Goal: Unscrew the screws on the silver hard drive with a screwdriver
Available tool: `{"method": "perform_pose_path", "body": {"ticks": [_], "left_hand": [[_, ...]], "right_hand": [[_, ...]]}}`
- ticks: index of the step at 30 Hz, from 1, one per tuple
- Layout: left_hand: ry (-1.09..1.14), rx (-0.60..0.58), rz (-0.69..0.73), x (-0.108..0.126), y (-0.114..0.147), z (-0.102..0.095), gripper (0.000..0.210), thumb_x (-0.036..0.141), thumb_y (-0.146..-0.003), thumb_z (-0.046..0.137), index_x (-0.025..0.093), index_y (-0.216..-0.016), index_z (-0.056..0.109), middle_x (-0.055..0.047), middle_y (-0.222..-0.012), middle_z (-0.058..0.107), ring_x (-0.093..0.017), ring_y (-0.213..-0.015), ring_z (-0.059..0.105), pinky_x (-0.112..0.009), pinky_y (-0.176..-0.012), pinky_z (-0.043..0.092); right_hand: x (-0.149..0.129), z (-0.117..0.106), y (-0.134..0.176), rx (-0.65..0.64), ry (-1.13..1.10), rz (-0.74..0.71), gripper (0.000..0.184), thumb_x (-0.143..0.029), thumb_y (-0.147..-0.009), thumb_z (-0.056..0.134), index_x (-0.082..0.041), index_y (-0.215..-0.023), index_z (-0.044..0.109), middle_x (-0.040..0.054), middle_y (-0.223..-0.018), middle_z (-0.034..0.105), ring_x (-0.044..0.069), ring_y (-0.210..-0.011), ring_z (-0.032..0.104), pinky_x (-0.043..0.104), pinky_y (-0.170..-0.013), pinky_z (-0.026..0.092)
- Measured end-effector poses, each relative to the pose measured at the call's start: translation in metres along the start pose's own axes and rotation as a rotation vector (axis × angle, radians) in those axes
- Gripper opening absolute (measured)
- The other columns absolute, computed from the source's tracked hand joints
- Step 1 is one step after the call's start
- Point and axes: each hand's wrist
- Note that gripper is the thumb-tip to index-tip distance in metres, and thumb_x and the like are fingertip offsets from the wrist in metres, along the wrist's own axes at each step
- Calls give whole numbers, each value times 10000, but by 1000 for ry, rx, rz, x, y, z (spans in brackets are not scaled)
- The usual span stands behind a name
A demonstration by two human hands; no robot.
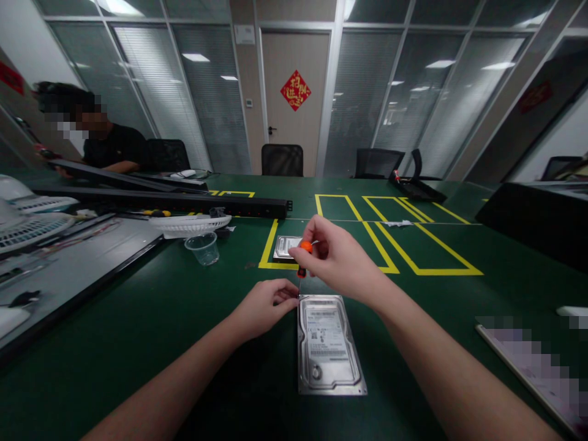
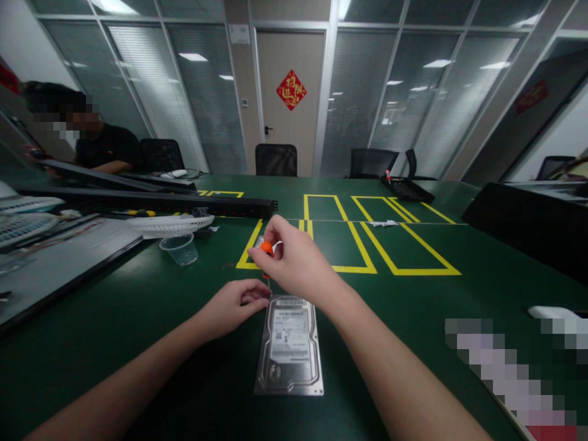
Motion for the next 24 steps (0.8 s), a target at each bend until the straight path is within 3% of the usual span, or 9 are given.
{"method": "perform_pose_path", "body": {"ticks": [4, 9, 17, 20, 24], "left_hand": [[-2, -4, 4, -2, 0, 0, 198, 224, -897, 710, 128, -1067, 744, -88, -1004, 795, -219, -905, 747, -336, -828, 590], [-3, -5, 9, -2, -1, 1, 181, 214, -896, 705, 132, -1053, 745, -84, -997, 797, -215, -889, 747, -336, -810, 589], [-3, -6, -6, 2, 0, -1, 196, 211, -896, 706, 122, -1066, 744, -97, -1015, 798, -225, -913, 754, -341, -824, 591], [4, -6, 0, 2, 0, 0, 187, 210, -896, 707, 125, -1059, 744, -89, -999, 799, -220, -906, 757, -332, -818, 591], [26, -3, 6, -1, -1, 1, 181, 209, -893, 711, 126, -1050, 742, -87, -992, 798, -215, -896, 757, -326, -812, 593]], "right_hand": [[0, 0, -1, 3, -37, -10, 298, -399, -927, 718, -261, -949, 455, -72, -745, 572, 111, -592, 555, 261, -560, 387], [-3, -1, -1, -42, 24, -35, 202, -401, -963, 690, -235, -918, 585, -46, -748, 575, 125, -665, 553, 276, -635, 411], [-5, -2, -1, -21, 28, -74, 156, -296, -934, 722, -213, -866, 609, -33, -797, 617, 131, -723, 561, 282, -679, 418], [-7, -4, 0, -101, 23, -48, 132, -316, -989, 650, -218, -902, 630, -37, -760, 606, 131, -701, 569, 276, -659, 418], [-9, -9, 1, -192, 4, -22, 277, -391, -1089, 442, -216, -1012, 642, -8, -821, 634, 143, -731, 612, 279, -658, 448]]}}
Point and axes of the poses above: each hand's wrist, its own y-axis away from the middle knuckle, its own z-axis out of the palm, x = y × z
